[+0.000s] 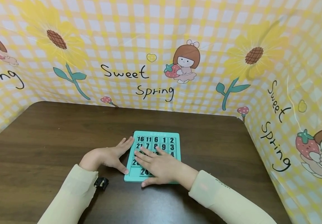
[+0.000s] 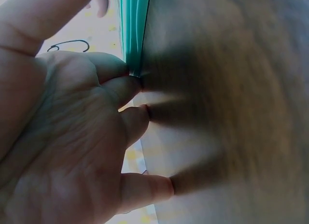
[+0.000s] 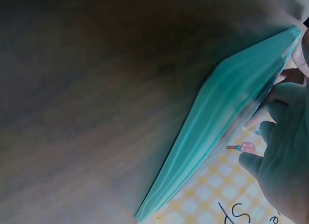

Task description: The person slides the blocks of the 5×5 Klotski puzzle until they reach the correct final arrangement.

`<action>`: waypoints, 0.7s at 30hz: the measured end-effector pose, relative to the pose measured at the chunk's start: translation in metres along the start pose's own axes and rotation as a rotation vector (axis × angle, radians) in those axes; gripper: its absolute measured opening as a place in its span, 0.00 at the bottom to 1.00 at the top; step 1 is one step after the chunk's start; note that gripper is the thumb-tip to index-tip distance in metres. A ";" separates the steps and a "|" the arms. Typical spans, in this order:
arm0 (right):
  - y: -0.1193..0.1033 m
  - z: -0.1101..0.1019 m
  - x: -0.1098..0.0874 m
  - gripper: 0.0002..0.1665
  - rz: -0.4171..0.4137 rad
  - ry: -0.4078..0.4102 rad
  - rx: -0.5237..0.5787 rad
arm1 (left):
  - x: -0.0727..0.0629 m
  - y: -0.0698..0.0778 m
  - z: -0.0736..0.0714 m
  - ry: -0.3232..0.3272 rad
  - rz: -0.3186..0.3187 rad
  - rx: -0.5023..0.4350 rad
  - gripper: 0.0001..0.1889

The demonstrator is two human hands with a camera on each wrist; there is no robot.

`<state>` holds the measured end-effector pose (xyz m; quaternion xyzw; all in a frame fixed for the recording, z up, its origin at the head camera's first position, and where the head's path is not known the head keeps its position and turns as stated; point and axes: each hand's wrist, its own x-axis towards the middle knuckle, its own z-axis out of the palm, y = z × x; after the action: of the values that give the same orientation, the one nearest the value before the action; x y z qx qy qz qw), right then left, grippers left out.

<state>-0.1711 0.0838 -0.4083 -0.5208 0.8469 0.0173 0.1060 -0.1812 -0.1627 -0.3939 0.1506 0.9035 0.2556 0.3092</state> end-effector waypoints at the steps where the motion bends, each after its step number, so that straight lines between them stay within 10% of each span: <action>1: 0.000 0.000 0.000 0.53 -0.002 -0.002 -0.003 | 0.000 0.000 0.000 0.000 0.000 0.003 0.66; 21: -0.023 0.005 -0.012 0.54 -0.052 0.013 -0.051 | 0.001 0.001 -0.001 0.001 0.000 0.006 0.67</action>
<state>-0.1448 0.0847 -0.4089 -0.5453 0.8330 0.0328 0.0877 -0.1824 -0.1624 -0.3932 0.1515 0.9044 0.2532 0.3081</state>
